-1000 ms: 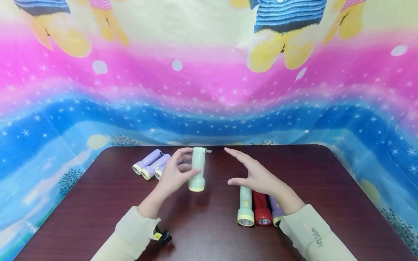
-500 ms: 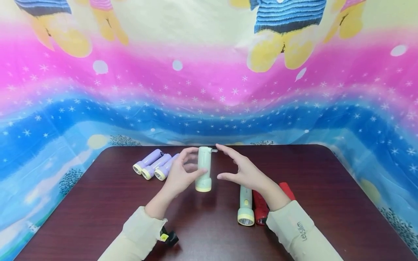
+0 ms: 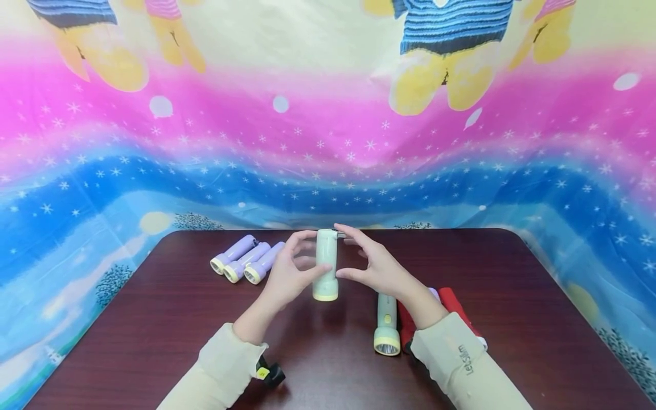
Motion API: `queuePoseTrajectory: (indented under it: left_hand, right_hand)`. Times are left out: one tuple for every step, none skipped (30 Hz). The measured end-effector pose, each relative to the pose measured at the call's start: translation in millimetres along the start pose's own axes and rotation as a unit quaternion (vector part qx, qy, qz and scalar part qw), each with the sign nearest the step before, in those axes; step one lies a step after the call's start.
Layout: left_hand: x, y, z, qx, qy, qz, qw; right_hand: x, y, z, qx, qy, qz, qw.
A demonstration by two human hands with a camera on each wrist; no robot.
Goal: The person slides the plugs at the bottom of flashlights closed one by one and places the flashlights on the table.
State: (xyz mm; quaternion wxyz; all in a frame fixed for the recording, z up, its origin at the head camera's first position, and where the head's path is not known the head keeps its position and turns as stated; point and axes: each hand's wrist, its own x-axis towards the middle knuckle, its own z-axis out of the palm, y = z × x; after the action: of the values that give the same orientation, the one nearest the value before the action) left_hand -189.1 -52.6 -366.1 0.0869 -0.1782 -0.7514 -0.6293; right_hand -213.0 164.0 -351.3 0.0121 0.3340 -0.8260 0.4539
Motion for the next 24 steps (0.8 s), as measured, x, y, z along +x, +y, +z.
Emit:
queuePoseTrajectory:
  left_hand:
    - [0.0, 0.3, 0.4, -0.001, 0.0, 0.002, 1.0]
    - [-0.2, 0.7, 0.7, -0.002, 0.0, 0.003, 1.0]
    - [-0.4, 1.2, 0.9, -0.004, 0.0, 0.004, 1.0]
    - [-0.7, 1.7, 1.2, -0.004, -0.001, 0.004, 1.0]
    - [-0.6, 1.6, 1.4, -0.005, -0.002, 0.004, 1.0]
    - [-0.9, 2.1, 1.5, -0.006, -0.003, 0.003, 1.0]
    - [-1.2, 2.8, 1.5, -0.008, -0.004, 0.003, 1.0]
    - [-1.5, 3.3, 1.5, -0.008, -0.006, 0.001, 0.9999]
    - [-1.7, 3.8, 1.3, -0.011, -0.009, -0.001, 0.9999]
    - [-2.0, 4.0, 1.1, -0.013, -0.012, -0.003, 0.9998]
    - [-2.1, 4.0, 0.8, -0.016, -0.015, -0.005, 0.9997]
    - [-2.5, 4.5, 0.3, -0.017, -0.018, -0.007, 0.9997]
    - [-2.8, 4.6, -0.2, -0.018, -0.02, -0.008, 0.9996]
    - [-3.0, 4.4, -0.8, -0.017, -0.023, -0.007, 0.9996]
    - [-3.3, 4.6, -1.3, -0.017, -0.025, -0.007, 0.9995]
    - [-3.5, 4.6, -1.8, -0.016, -0.027, -0.007, 0.9995]
    - [-3.6, 4.6, -2.2, -0.013, -0.028, -0.007, 0.9995]
    - [-3.8, 4.6, -2.3, -0.012, -0.029, -0.007, 0.9995]
    - [-3.9, 4.6, -2.4, -0.01, -0.031, -0.007, 0.9994]
    - [-3.9, 4.6, -2.3, -0.011, -0.033, -0.005, 0.9994]
    - [-3.9, 4.7, -2.1, -0.011, -0.033, -0.008, 0.9994]
    - [-3.9, 4.4, -1.8, -0.01, -0.033, -0.009, 0.9994]
    - [-3.8, 4.2, -1.5, -0.01, -0.034, -0.01, 0.9993]
    - [-3.7, 3.7, -1.2, -0.011, -0.033, -0.011, 0.9993]
  right_hand:
    - [0.3, 0, 0, 0.004, 0.001, -0.003, 1.0]
    - [0.5, -1, 1, 0.008, 0.002, -0.006, 0.9999]
    - [0.7, -1, 2, 0.01, 0.004, -0.01, 0.9999]
    - [0.8, -1, 2, 0.011, 0.005, -0.014, 0.9998]
    - [0.8, -1, 3, 0.011, 0.007, -0.018, 0.9998]
    - [0.8, -1, 4, 0.012, 0.008, -0.021, 0.9997]
    - [0.8, -2, 4, 0.013, 0.01, -0.023, 0.9996]
    - [0.7, -1, 5, 0.012, 0.011, -0.026, 0.9995]
    - [0.7, -1, 6, 0.013, 0.013, -0.028, 0.9994]
    - [0.6, -1, 6, 0.014, 0.014, -0.03, 0.9994]
    - [0.6, -1, 7, 0.017, 0.015, -0.031, 0.9993]
    - [0.5, -1, 7, 0.022, 0.015, -0.032, 0.9991]
    - [0.5, -1, 8, 0.025, 0.017, -0.033, 0.999]
    - [0.5, -1, 8, 0.03, 0.018, -0.034, 0.9988]
    - [0.4, -1, 8, 0.039, 0.017, -0.032, 0.9986]
    - [0.4, 0, 8, 0.047, 0.017, -0.03, 0.9983]
    - [0.3, 0, 8, 0.056, 0.016, -0.027, 0.998]
    - [0.2, 1, 9, 0.064, 0.015, -0.022, 0.9976]
    - [0.1, 1, 9, 0.073, 0.015, -0.018, 0.9971]
    - [0.0, 2, 9, 0.082, 0.014, -0.013, 0.9965]
    - [-0.1, 2, 10, 0.089, 0.013, -0.009, 0.9959]
    - [-0.3, 3, 10, 0.092, 0.014, -0.006, 0.9956]
    - [-0.4, 4, 11, 0.095, 0.014, -0.004, 0.9953]
    - [-0.4, 5, 11, 0.099, 0.015, -0.003, 0.995]
